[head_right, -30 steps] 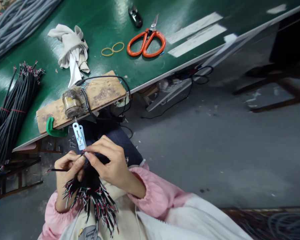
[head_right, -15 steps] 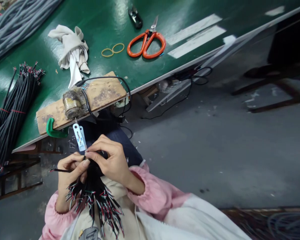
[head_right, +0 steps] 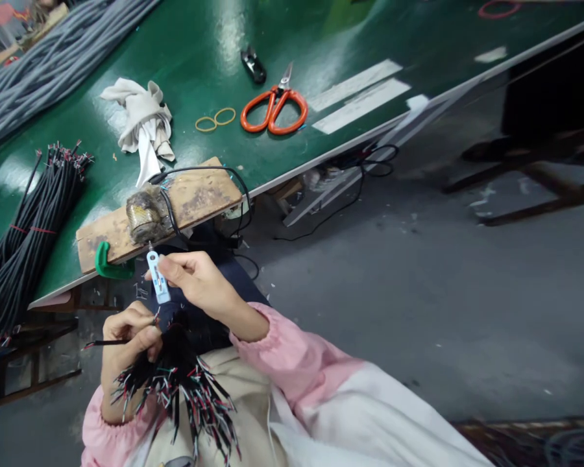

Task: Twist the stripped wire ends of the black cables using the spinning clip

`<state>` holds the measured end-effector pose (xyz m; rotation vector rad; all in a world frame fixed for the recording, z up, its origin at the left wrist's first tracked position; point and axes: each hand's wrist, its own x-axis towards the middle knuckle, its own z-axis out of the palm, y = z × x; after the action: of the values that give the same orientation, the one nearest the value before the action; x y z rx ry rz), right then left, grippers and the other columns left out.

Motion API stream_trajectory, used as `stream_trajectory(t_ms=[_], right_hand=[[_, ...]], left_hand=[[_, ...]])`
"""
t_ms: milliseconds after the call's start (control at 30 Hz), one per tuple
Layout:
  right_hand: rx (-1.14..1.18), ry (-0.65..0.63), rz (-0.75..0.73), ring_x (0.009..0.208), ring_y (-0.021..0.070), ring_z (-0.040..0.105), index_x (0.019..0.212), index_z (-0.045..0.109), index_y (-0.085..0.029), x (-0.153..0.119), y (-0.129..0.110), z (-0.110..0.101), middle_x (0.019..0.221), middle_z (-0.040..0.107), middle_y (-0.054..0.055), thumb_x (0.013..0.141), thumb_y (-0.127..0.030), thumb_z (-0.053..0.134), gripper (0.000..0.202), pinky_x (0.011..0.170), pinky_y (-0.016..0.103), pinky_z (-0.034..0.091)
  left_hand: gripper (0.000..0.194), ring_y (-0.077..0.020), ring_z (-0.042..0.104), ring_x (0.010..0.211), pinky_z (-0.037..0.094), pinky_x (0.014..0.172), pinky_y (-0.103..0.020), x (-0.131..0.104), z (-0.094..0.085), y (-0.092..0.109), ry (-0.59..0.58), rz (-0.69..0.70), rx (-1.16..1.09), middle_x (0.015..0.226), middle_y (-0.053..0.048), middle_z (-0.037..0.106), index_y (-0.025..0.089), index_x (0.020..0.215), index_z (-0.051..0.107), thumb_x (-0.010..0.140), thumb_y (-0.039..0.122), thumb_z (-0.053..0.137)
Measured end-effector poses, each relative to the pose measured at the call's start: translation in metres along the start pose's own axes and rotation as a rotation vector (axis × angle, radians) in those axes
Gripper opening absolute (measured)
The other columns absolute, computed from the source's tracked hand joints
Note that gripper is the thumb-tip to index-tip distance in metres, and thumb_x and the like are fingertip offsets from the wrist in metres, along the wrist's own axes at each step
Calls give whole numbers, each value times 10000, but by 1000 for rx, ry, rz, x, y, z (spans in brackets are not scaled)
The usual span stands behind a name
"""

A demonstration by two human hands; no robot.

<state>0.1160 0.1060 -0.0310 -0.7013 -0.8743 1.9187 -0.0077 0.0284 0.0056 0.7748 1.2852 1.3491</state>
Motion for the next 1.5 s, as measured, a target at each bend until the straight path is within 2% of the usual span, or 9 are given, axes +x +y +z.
stream_trajectory(t_ms=[267, 467, 600, 733, 867, 967, 1100, 1333, 1500], right_hand=[[282, -33, 116, 531, 80, 457, 573, 688, -148, 3, -2, 15, 571, 552, -16, 632, -661, 825, 534, 503, 219, 357], [431, -57, 222, 551, 88, 499, 693, 733, -122, -1, 9, 12, 590, 608, 1, 666, -668, 805, 551, 538, 222, 391], [435, 1, 253, 547, 95, 478, 656, 721, -128, -2, 23, 1, 577, 609, 13, 722, -676, 756, 553, 525, 229, 380], [364, 66, 170, 553, 93, 469, 666, 734, -146, -13, 27, -11, 582, 600, -2, 681, -590, 836, 455, 534, 228, 381], [128, 94, 61, 578, 106, 496, 714, 751, -166, -31, 21, -19, 605, 601, -14, 694, -528, 857, 378, 574, 245, 407], [-41, -27, 3, 623, 124, 543, 706, 747, -168, -41, 13, -20, 657, 627, 9, 782, -545, 783, 386, 622, 265, 445], [-78, -164, -28, 638, 118, 557, 746, 765, -168, -46, 5, -19, 688, 617, 11, 870, -508, 710, 367, 639, 259, 468], [-75, -189, -61, 633, 119, 557, 756, 761, -166, -45, 2, -17, 695, 630, 13, 855, -476, 737, 327, 615, 262, 466], [-275, -80, -300, 605, 135, 533, 724, 729, -169, -46, 4, -15, 648, 646, 31, 882, -341, 709, 234, 570, 281, 435]], left_hand=[[146, -33, 524, 352, 414, 350, -96, 5, 9, 1, 39, -2, 76, 507, 46, 612, 209, 552, 778, 563, 109, 883], [125, -26, 480, 359, 379, 365, -100, 6, 11, 0, 33, -27, 102, 470, 48, 581, 199, 541, 769, 580, 116, 854], [110, -32, 467, 355, 360, 356, -120, 2, 11, 2, 58, -53, 120, 490, 38, 599, 200, 562, 781, 580, 124, 858], [124, -40, 472, 355, 345, 351, -132, -1, 12, 3, 69, -81, 137, 491, 35, 596, 196, 554, 779, 555, 118, 875], [122, -42, 461, 354, 316, 344, -148, -6, 9, 3, 38, -84, 150, 503, 25, 608, 196, 554, 781, 554, 133, 886], [112, -48, 463, 363, 314, 350, -161, -9, 7, 3, 15, -85, 182, 508, 16, 614, 194, 559, 785, 567, 146, 886], [111, -40, 433, 355, 292, 352, -169, -11, 7, 4, -1, -124, 209, 496, 19, 595, 190, 548, 778, 576, 180, 885], [386, -23, 329, 303, 202, 324, -178, -12, 4, -3, -41, -242, 166, 421, 40, 499, 137, 549, 727, 568, 472, 917], [438, -20, 307, 285, 181, 314, -166, -12, 0, -10, -44, -262, 132, 396, 59, 462, 137, 580, 693, 596, 526, 894]])
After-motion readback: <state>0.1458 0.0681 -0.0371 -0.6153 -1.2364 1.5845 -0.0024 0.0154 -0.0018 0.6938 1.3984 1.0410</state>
